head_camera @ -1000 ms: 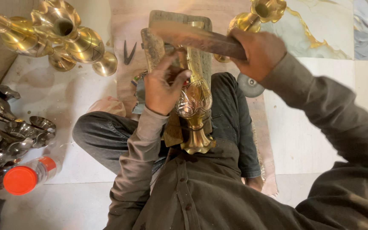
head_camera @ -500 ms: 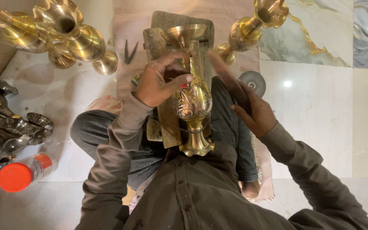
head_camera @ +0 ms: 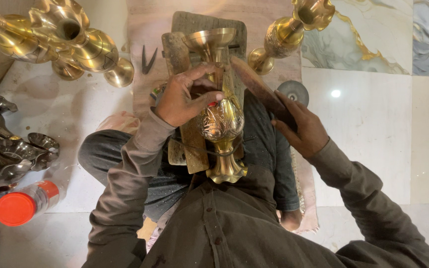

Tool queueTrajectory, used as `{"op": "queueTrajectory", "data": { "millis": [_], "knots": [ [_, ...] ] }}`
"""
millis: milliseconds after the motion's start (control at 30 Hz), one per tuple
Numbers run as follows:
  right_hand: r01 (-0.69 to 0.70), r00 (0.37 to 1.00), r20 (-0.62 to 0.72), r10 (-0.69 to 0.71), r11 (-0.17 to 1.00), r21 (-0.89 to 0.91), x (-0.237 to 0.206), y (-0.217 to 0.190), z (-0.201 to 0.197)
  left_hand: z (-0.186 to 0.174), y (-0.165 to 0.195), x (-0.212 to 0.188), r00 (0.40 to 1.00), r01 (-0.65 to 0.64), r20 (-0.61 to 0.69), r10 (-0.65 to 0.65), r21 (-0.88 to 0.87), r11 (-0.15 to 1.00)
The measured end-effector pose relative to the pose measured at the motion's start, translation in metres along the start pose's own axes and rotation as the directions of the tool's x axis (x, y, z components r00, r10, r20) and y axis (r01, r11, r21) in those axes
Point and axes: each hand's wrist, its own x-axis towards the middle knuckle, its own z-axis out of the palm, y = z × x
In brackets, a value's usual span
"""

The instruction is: The person sits on the floor with a brass vase held on a wooden block and hammers a punch against the vase's surface using a wooden mallet, rotating the vase to work different areas. The person continues hammering the vase body across the episode.

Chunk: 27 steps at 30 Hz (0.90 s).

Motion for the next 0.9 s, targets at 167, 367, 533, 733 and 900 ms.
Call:
{"op": "queueTrajectory", "data": {
  "millis": [167, 367, 533, 733, 900],
  "knots": [
    [-0.094, 0.993, 0.052, 0.105, 0.977, -0.192, -0.002, -0.003, 0.006, -0.005, 0.009, 0.003, 0.995, -0.033, 0.093, 0.029, 0.047, 0.998],
    [-0.075, 0.997, -0.035, 0.072, 0.995, -0.068, -0.016, -0.004, 0.023, -0.009, 0.013, 0.016, 0.97, -0.146, 0.221, 0.105, 0.179, 0.973],
    [-0.032, 0.995, -0.091, 0.028, 0.999, -0.039, -0.023, -0.004, 0.021, -0.011, 0.01, 0.024, 0.947, -0.152, 0.314, 0.071, 0.243, 0.958],
    [-0.061, 0.992, -0.122, 0.039, 0.981, -0.184, -0.017, -0.004, 0.005, -0.012, 0.007, 0.032, 0.926, -0.213, 0.362, 0.113, 0.252, 0.944],
    [0.038, 0.972, -0.232, 0.049, 0.933, 0.357, -0.006, -0.013, -0.01, -0.011, 0.007, 0.035, 0.917, -0.23, 0.379, 0.124, 0.248, 0.941]
  ]
}}
